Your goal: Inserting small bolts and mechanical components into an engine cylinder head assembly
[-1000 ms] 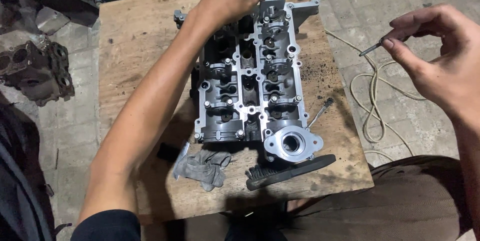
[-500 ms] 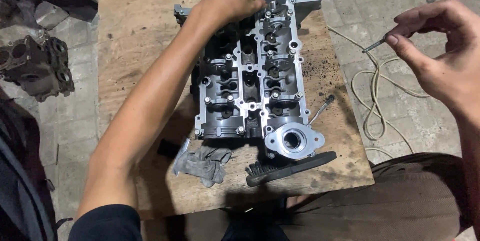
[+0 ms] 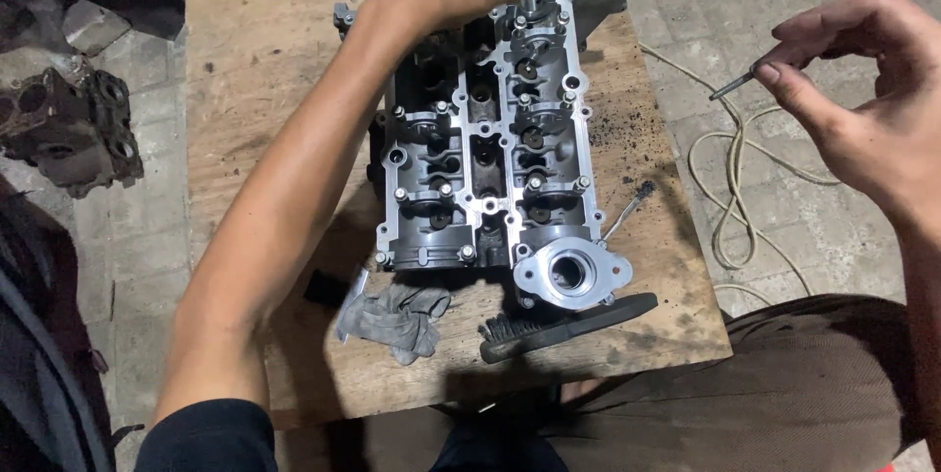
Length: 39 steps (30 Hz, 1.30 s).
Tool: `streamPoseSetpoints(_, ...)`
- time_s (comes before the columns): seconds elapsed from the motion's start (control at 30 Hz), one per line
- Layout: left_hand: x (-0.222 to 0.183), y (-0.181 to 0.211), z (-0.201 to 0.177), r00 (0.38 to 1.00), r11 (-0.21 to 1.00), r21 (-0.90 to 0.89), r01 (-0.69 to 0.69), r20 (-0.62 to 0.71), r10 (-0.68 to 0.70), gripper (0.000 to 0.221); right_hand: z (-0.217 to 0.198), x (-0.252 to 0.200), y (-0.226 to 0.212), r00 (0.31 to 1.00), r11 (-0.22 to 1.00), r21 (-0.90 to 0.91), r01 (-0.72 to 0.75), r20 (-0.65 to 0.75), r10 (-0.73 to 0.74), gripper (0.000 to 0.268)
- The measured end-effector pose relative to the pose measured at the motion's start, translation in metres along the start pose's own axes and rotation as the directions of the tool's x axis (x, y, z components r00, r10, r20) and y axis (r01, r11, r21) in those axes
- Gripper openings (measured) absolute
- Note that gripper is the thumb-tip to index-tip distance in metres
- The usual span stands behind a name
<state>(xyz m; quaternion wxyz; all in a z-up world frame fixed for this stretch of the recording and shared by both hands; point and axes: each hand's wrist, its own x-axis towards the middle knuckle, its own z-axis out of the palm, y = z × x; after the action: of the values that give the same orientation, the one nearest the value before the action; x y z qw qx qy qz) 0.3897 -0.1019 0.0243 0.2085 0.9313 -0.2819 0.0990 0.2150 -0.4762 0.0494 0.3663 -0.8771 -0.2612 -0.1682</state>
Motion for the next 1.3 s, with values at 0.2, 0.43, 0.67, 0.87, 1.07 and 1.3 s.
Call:
streamPoseSetpoints(0.2,-0.013,-0.003,-0.011,0.997,0.999,-0.022,0.044,-0.057,-0.045,0.030,-0.001,-0.001,0.004,1.000,1.000,-0.020,0.018,0.014,-0.018,0.036)
streamPoseSetpoints(0.43,-0.042,0.004,-0.029,0.996,0.999,0.034,0.020,-0.088,-0.017,0.040,-0.001,-0.003,0.007,0.999,0.999,-0.012,0.045,0.017,-0.045,0.037)
streamPoseSetpoints(0.67,-0.059,0.029,-0.055,0.993,0.997,0.077,0.008,-0.122,0.001,0.051,0.000,-0.004,0.000,0.998,0.995,0.077,0.058,0.030,-0.061,0.038)
streamPoseSetpoints(0.87,-0.182,0.119,-0.143,0.906,0.923,-0.080,-0.376,-0.240,0.348,0.014,0.011,0.000,-0.062,0.989,0.963,0.265,0.043,0.126,-0.079,0.043)
streamPoseSetpoints(1.07,-0.272,0.161,-0.113,0.994,0.851,-0.515,-0.105,-0.067,0.082,0.058,0.041,0.014,-0.138,0.950,0.971,0.209,0.112,0.265,-0.166,0.030)
streamPoseSetpoints(1.3,-0.275,0.186,-0.040,0.994,0.718,-0.696,0.004,-0.078,-0.082,0.014,0.060,0.028,-0.153,0.873,0.991,0.073,0.115,0.468,-0.136,0.026)
